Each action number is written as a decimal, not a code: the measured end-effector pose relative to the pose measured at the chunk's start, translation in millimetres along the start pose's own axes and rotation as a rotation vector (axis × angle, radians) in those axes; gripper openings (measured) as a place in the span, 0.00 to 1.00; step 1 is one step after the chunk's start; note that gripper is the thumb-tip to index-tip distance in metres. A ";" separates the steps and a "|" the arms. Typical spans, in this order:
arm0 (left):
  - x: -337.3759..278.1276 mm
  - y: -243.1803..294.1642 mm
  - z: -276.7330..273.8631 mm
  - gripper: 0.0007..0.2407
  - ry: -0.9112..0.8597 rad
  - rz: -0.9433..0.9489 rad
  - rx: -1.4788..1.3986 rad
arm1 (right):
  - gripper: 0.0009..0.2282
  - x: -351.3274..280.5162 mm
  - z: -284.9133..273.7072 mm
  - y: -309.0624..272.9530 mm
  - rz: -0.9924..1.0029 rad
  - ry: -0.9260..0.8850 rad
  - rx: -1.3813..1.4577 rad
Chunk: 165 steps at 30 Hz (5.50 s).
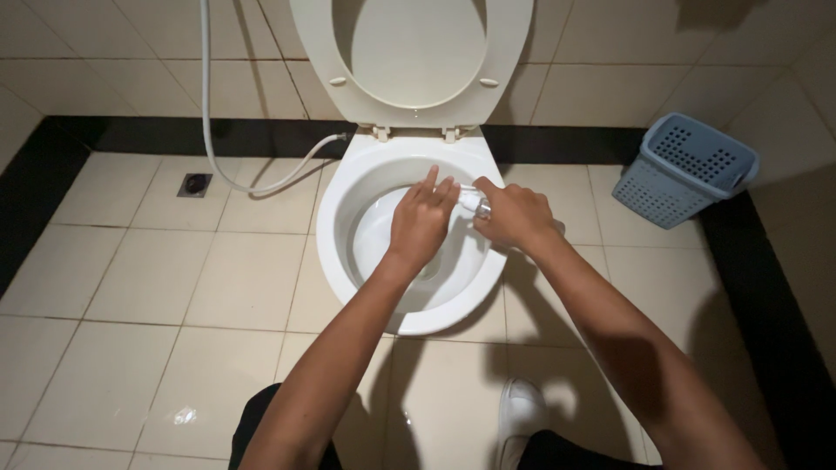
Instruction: The person places a yellow sponge on the sink counter, opens the toilet lid and seat, then uses a white wipe to clean the underside of the seat and the rim of the bowl. The person finishes by placing the wipe on the counter.
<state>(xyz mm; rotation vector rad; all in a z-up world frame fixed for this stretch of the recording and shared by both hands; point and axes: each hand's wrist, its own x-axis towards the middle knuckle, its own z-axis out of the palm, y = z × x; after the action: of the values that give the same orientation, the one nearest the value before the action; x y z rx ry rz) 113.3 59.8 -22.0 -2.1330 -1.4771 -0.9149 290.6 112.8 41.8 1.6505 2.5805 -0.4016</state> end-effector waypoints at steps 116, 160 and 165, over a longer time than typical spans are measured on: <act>-68.4 112.8 -59.7 0.14 -0.216 -0.160 -0.462 | 0.15 -135.9 25.3 30.9 0.035 -0.068 -0.118; -163.2 41.5 -151.7 0.15 0.028 -0.568 -0.074 | 0.17 -78.9 22.7 -143.3 -0.501 -0.178 -0.155; -174.6 37.0 -157.4 0.14 0.056 -0.604 -0.020 | 0.16 -76.3 22.0 -160.6 -0.541 -0.215 -0.211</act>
<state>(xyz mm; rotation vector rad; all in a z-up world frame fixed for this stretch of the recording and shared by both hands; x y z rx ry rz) 61.1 -172.2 -30.5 -1.6668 -2.1351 -1.1708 176.9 -23.7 64.9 0.7825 2.7486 -0.2919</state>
